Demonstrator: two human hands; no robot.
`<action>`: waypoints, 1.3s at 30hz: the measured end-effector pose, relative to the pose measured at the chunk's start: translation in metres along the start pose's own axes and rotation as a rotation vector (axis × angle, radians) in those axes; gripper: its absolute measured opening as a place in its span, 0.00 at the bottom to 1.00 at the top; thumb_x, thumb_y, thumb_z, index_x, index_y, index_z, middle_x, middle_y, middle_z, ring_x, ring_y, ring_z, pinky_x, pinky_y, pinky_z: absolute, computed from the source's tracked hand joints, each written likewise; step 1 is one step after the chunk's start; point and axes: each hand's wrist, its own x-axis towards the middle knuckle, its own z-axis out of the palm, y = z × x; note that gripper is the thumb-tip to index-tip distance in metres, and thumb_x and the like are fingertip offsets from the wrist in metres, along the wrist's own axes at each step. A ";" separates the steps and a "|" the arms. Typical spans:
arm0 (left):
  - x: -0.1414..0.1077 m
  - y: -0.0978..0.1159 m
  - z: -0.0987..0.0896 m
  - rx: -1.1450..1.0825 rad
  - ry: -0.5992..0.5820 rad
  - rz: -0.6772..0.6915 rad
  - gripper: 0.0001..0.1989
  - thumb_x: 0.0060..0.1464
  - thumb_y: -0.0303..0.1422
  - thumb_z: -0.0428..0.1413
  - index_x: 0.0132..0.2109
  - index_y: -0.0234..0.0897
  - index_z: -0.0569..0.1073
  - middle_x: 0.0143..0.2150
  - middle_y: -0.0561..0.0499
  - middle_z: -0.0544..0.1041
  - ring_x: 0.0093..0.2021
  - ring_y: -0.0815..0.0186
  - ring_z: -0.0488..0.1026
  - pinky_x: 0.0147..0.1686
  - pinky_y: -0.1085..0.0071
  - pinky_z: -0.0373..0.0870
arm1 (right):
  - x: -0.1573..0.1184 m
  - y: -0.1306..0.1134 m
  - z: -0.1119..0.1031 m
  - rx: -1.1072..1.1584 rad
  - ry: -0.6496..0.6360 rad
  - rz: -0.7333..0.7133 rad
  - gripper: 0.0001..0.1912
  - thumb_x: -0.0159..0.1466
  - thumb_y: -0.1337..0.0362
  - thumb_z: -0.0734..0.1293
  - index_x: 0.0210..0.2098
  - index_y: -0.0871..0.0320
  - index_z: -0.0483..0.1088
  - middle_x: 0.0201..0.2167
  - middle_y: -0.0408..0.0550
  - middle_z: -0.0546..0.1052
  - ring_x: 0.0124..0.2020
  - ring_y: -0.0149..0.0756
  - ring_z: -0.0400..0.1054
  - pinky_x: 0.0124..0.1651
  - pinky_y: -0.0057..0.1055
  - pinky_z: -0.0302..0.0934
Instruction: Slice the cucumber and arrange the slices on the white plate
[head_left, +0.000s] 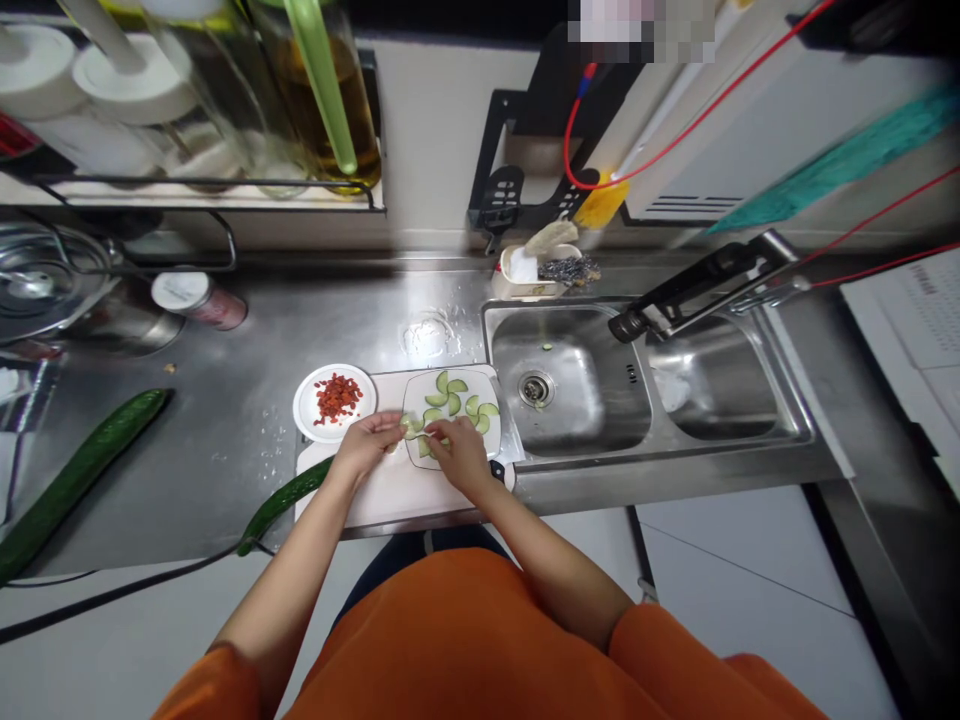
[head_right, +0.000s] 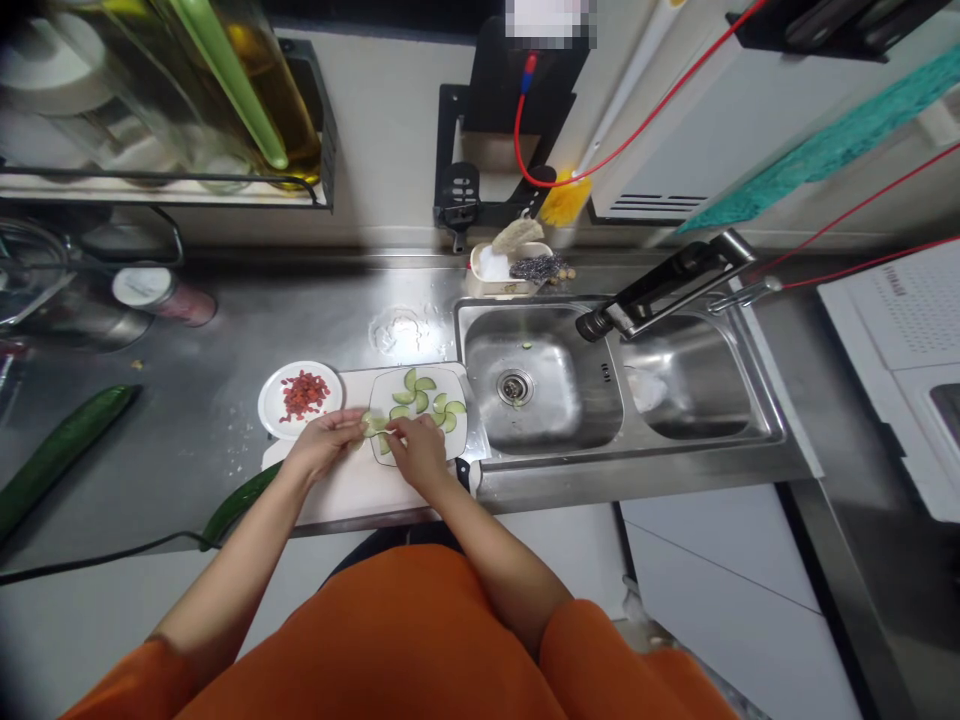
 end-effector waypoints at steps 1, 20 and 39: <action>0.004 -0.001 0.001 0.025 0.016 0.022 0.28 0.28 0.39 0.68 0.39 0.31 0.76 0.28 0.50 0.76 0.23 0.74 0.65 0.23 0.76 0.59 | 0.002 0.000 0.001 -0.004 0.006 0.033 0.08 0.65 0.63 0.64 0.42 0.53 0.73 0.32 0.43 0.77 0.41 0.37 0.64 0.43 0.32 0.53; 0.028 0.005 0.026 0.837 0.199 0.349 0.11 0.48 0.31 0.55 0.40 0.40 0.77 0.32 0.52 0.79 0.34 0.66 0.74 0.37 0.73 0.66 | 0.025 -0.001 0.017 -0.300 -0.040 0.242 0.12 0.66 0.62 0.58 0.37 0.56 0.73 0.32 0.54 0.74 0.45 0.47 0.59 0.42 0.40 0.51; 0.032 0.003 0.028 1.019 0.171 0.440 0.13 0.52 0.30 0.52 0.44 0.38 0.76 0.35 0.49 0.79 0.35 0.64 0.73 0.36 0.72 0.63 | 0.028 -0.006 0.017 -0.341 -0.077 0.202 0.15 0.67 0.63 0.56 0.41 0.57 0.73 0.37 0.58 0.76 0.50 0.52 0.58 0.44 0.43 0.51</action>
